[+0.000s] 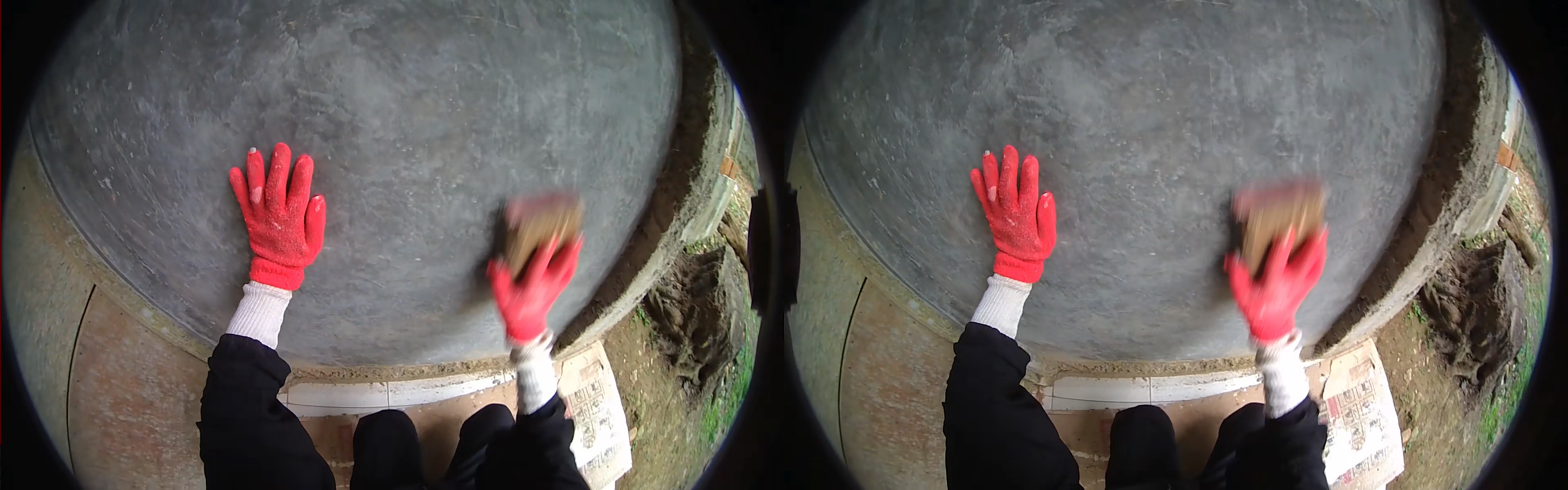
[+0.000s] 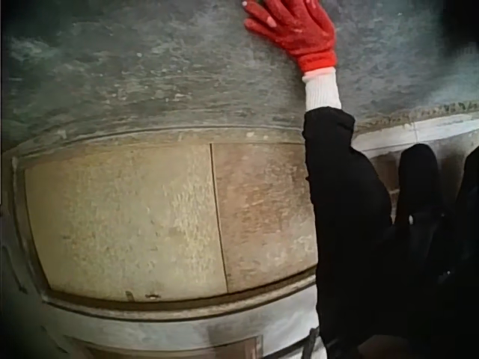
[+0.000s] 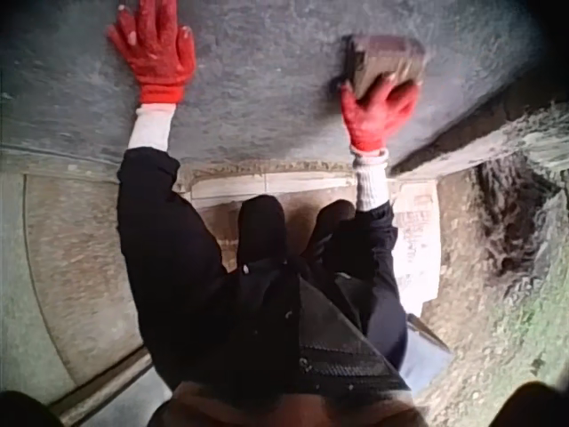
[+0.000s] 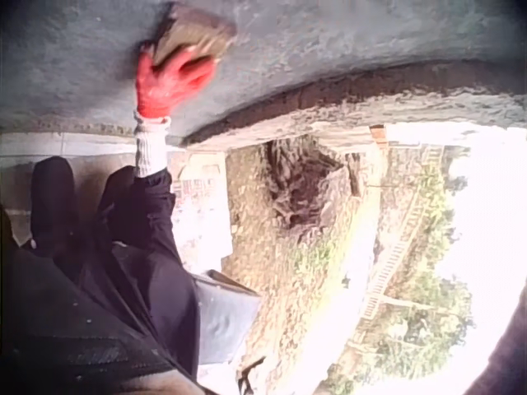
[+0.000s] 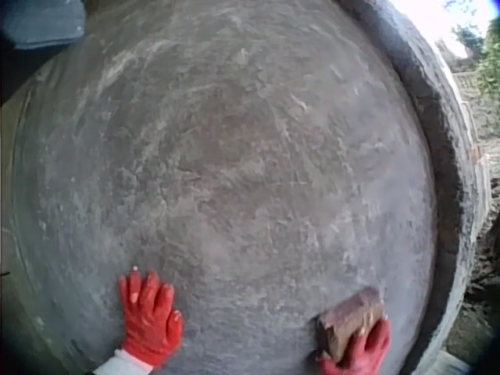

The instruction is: The person sands the surface of a curved concrete structure using a handheld sanding block.

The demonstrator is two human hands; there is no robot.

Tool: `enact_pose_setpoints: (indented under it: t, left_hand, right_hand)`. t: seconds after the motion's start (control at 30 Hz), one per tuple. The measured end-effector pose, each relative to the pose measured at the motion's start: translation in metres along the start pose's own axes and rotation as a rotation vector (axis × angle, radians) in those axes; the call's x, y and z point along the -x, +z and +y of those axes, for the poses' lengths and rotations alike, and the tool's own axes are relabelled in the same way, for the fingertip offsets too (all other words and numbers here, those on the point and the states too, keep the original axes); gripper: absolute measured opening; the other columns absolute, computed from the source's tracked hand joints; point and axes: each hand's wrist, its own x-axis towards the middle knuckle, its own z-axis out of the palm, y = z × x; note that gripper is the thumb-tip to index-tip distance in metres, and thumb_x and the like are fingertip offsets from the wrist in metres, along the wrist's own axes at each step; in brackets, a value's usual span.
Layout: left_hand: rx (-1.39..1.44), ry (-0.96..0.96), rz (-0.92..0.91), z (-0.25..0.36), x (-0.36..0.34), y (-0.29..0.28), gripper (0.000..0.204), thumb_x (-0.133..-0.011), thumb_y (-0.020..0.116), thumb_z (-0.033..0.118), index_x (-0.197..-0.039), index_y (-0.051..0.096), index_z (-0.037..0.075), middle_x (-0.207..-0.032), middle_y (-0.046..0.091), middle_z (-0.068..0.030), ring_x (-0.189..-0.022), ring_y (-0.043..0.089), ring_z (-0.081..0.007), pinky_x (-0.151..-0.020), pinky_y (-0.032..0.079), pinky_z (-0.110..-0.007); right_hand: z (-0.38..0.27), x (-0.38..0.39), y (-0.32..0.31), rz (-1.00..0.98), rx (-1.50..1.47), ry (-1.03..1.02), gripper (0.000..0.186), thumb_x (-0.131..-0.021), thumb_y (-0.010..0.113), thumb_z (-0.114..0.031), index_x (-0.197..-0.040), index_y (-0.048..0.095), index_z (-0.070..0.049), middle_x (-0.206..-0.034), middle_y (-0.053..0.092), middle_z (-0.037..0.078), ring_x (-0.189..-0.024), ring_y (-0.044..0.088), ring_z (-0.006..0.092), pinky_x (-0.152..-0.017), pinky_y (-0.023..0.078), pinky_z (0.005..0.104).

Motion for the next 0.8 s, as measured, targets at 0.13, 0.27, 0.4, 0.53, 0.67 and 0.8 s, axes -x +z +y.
enact_pose_setpoints:
  t: [0.13,0.27,0.4,0.53,0.67,0.8]
  left_hand:
    - [-0.028,-0.009,-0.022,-0.001,-0.003,-0.006,0.051,-0.093,0.049,0.027,-0.139,0.044,0.006,-0.15,0.034,-0.0185,-0.14,0.024,-0.0472,-0.112,0.014,-0.064]
    - [-0.036,0.004,-0.007,-0.008,-0.002,-0.005,0.052,-0.092,0.049,0.027,-0.139,0.044,0.006,-0.15,0.034,-0.0175,-0.14,0.024,-0.0471,-0.112,0.014,-0.064]
    - [-0.003,0.005,0.003,-0.004,-0.002,-0.002,0.051,-0.092,0.051,0.026,-0.139,0.045,0.006,-0.149,0.035,-0.0165,-0.14,0.025,-0.0465,-0.112,0.015,-0.064]
    - [-0.012,0.015,0.011,-0.005,0.003,-0.009,0.052,-0.091,0.053,0.026,-0.138,0.045,0.005,-0.148,0.035,-0.0198,-0.14,0.025,-0.0466,-0.112,0.016,-0.064]
    - [0.152,-0.301,0.18,0.032,0.035,-0.017,0.054,-0.095,0.049,0.02,-0.142,0.037,-0.001,-0.152,0.026,-0.0241,-0.142,0.021,-0.0438,-0.115,0.016,-0.055]
    - [0.529,-0.814,0.222,0.102,0.082,-0.03,0.051,-0.1,0.039,0.013,-0.147,0.028,-0.004,-0.156,0.017,-0.0222,-0.145,0.017,-0.0367,-0.117,0.017,-0.045]
  right_hand:
    - [0.019,0.168,0.002,-0.276,-0.193,-0.133,0.093,-0.071,0.082,-0.035,-0.145,0.029,-0.015,-0.144,0.024,0.038,-0.121,0.037,0.0566,-0.092,0.037,0.0657]
    - [-0.012,0.039,0.007,-0.15,-0.176,-0.14,0.097,-0.069,0.081,-0.037,-0.147,0.03,-0.011,-0.144,0.024,0.041,-0.124,0.035,0.0559,-0.096,0.034,0.0629]
    - [-0.047,-0.146,-0.013,0.008,-0.176,-0.108,0.088,-0.07,0.079,-0.037,-0.142,0.04,-0.008,-0.143,0.031,0.038,-0.123,0.042,0.0517,-0.099,0.035,0.056]
    - [-0.058,-0.133,-0.007,0.087,-0.126,-0.069,0.083,-0.069,0.079,-0.034,-0.139,0.044,-0.008,-0.142,0.032,0.037,-0.12,0.044,0.0522,-0.095,0.039,0.056]
    - [-0.043,0.078,0.014,-0.068,-0.13,-0.079,0.079,-0.07,0.08,-0.036,-0.135,0.045,-0.009,-0.138,0.033,0.037,-0.115,0.042,0.0564,-0.09,0.039,0.063]
    - [-0.028,0.133,0.016,-0.201,-0.123,-0.201,0.08,-0.068,0.08,-0.038,-0.134,0.044,-0.009,-0.137,0.034,0.038,-0.115,0.042,0.0563,-0.091,0.038,0.0629]
